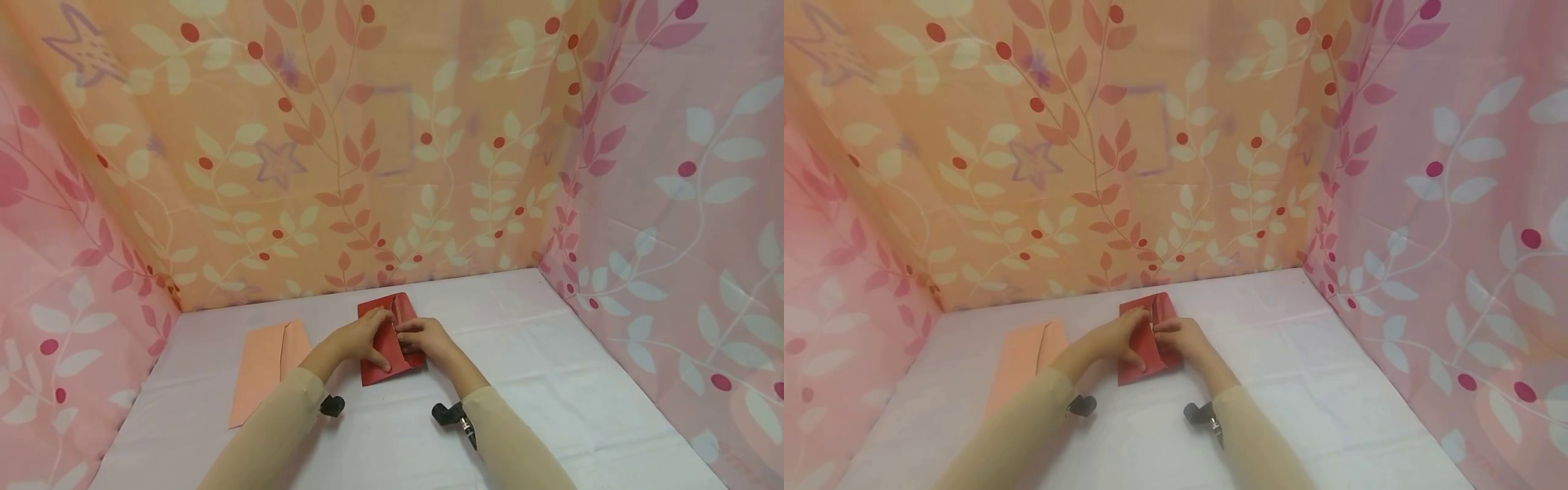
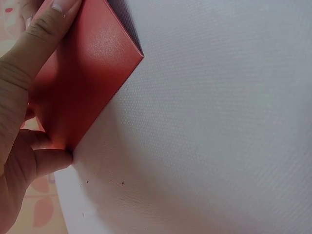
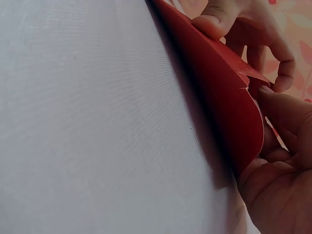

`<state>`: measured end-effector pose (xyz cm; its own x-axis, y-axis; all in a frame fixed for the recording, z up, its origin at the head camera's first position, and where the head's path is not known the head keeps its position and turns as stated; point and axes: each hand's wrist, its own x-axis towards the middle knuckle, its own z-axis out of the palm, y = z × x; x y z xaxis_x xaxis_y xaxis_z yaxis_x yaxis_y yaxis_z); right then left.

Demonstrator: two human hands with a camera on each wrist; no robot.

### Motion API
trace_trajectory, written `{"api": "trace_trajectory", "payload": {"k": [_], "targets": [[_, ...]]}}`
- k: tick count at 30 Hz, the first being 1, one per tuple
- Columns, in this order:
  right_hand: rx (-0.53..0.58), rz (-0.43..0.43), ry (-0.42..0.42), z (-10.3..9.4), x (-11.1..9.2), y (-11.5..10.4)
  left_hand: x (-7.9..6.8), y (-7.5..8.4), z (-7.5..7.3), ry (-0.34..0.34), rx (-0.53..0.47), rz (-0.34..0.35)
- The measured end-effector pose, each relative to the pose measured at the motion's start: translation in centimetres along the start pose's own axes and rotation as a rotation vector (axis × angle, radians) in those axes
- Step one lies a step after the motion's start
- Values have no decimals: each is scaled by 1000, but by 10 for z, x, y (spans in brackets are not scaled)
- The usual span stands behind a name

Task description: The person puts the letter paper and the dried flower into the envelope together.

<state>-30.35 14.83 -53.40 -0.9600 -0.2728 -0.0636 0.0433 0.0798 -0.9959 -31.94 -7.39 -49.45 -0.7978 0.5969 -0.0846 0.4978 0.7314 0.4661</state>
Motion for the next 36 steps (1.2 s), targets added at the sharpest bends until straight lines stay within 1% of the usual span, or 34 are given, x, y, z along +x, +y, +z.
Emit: {"api": "trace_trajectory", "payload": {"k": [3,9,15,22,27,32,36], "targets": [[-2,1,-6,-2,-2,-1,-1,1,0,-2,6,-7],[-18,-50,-9,-5,-8,-6,0,3,-1,-2,20,-28],[-69,-68,37,-8,-14,-11,0,4,-1,-5,14,-32],[-83,-84,77,-13,-17,-13,2,4,-2,-15,32,-40],[-150,-84,99,-16,-21,-13,1,6,-2,-27,39,-43],[-218,-100,99,-17,-26,-15,1,6,-1,-43,44,-46],[-341,-123,102,-19,-34,-19,1,7,-1,-59,61,-54]]}}
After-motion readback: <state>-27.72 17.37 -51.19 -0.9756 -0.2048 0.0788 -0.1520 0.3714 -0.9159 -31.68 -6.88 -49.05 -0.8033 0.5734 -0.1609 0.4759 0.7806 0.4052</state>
